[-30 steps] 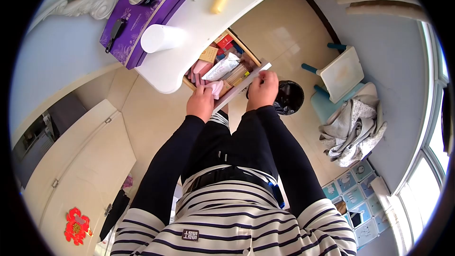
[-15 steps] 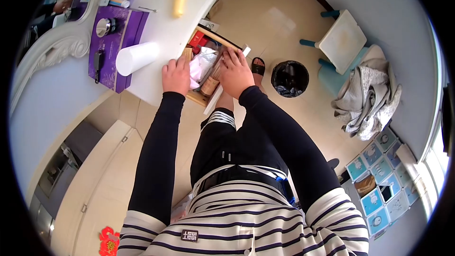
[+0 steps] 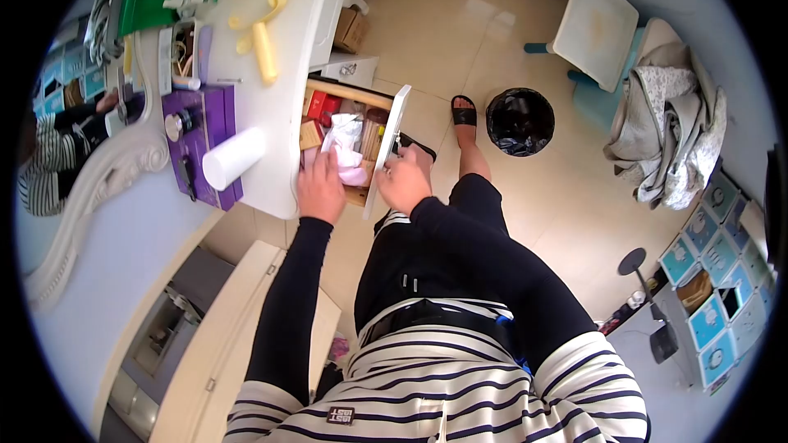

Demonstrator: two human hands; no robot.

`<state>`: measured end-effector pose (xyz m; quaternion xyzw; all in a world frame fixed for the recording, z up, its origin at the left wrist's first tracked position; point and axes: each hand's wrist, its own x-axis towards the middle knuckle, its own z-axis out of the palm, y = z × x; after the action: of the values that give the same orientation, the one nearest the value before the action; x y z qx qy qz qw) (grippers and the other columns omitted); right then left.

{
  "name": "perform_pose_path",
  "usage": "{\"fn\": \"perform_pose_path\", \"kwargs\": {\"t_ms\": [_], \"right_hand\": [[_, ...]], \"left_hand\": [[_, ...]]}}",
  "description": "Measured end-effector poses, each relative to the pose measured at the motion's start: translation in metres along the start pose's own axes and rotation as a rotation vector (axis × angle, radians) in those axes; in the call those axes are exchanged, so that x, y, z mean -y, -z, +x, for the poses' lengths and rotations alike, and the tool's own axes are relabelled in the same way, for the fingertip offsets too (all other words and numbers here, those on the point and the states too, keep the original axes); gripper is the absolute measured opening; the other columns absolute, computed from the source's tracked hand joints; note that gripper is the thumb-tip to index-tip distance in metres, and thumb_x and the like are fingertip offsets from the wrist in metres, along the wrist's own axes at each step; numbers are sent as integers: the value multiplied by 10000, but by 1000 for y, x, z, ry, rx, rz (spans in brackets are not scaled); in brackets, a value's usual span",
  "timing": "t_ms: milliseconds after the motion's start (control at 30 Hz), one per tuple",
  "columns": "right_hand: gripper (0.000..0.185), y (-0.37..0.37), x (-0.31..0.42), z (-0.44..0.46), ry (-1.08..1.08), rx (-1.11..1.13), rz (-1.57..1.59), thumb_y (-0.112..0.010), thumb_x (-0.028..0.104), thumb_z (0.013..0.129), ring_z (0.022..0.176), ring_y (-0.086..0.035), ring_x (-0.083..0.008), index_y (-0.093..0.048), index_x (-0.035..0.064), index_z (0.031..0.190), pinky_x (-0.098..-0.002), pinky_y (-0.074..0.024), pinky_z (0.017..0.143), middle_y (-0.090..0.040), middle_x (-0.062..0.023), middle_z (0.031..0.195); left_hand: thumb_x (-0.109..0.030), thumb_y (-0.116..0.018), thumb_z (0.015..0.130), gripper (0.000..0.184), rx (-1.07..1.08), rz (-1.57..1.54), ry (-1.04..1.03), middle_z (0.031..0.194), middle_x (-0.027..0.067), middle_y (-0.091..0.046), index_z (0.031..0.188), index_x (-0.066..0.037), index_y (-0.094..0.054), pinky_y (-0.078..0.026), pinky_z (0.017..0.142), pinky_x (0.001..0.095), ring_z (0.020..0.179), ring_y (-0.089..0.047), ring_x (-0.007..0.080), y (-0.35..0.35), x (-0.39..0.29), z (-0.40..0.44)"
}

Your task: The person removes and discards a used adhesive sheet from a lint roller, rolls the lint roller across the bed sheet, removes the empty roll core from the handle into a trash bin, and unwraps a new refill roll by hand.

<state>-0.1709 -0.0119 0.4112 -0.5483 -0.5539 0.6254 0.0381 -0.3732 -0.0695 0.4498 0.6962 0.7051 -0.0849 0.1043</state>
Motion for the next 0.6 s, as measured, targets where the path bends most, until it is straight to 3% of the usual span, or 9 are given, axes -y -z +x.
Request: {"fn": "perform_pose_path", "kwargs": {"t_ms": [67,167,200,300,333,433,500,600], "right_hand": [[324,-23,-7,3,65,-30,-3,-611,236,901,1301,-480,-514,-736,-60,946,-486,-457,1080,-670,-327,1157],[305,-20,1,10,185,18,46,-584,194,898,1299,-488,-512,-730,-66,961,-478,-471,1069,-703,-316,1060],[347,-22,-4,15,359,92,-149,-583,192,885,1297,-494,-510,-714,-80,1056,-482,-469,1072,-665,-322,1160],[433,-9,29,8,73,35,257,-601,193,866,1297,-500,-510,-673,-81,1193,-485,-452,1095,-608,-322,1258],[535,-18,29,12,62,57,296,-619,186,847,1292,-510,-507,-615,-62,1320,-455,-432,1123,-553,-318,1328],[379,-47,33,27,62,84,475,-598,184,867,1281,-531,-478,-652,-113,1096,-474,-435,1116,-577,-353,1314],[401,-100,23,48,270,41,389,-596,178,883,1251,-555,-454,-642,-105,1163,-453,-450,1093,-588,-337,1311],[456,-101,46,71,289,233,542,-593,192,905,1193,-582,-434,-617,-87,1266,-421,-467,1048,-602,-310,1309]], "left_hand": [[-104,-618,858,619,80,-196,-47,1336,219,-596,1456,11,-508,-488,876,519,1024,-618,402,5,-15,-7],[-141,-664,874,539,87,-218,-144,1372,226,-571,1394,-17,-590,-473,933,517,1100,-596,432,11,-31,-8],[-148,-678,871,534,108,-160,-128,1373,228,-563,1383,-20,-600,-470,949,512,1117,-587,433,11,-28,-8],[-165,-712,861,521,135,-93,-45,1373,237,-542,1354,-22,-623,-455,998,507,1169,-559,433,10,-14,-8],[-168,-719,858,518,123,-146,9,1372,242,-535,1345,-18,-625,-445,1014,511,1186,-549,432,13,-11,-8],[-111,-727,818,571,-9,-190,145,1405,252,-510,1361,-15,-580,-397,1081,526,1263,-503,460,37,-19,-8],[-131,-732,820,635,-112,-80,147,1436,257,-492,1414,-19,-539,-376,1104,531,1311,-476,466,51,-17,-8],[-215,-701,871,686,-54,132,87,1552,255,-407,1487,-22,-470,-316,1147,575,1418,-393,474,67,-18,14]]}}
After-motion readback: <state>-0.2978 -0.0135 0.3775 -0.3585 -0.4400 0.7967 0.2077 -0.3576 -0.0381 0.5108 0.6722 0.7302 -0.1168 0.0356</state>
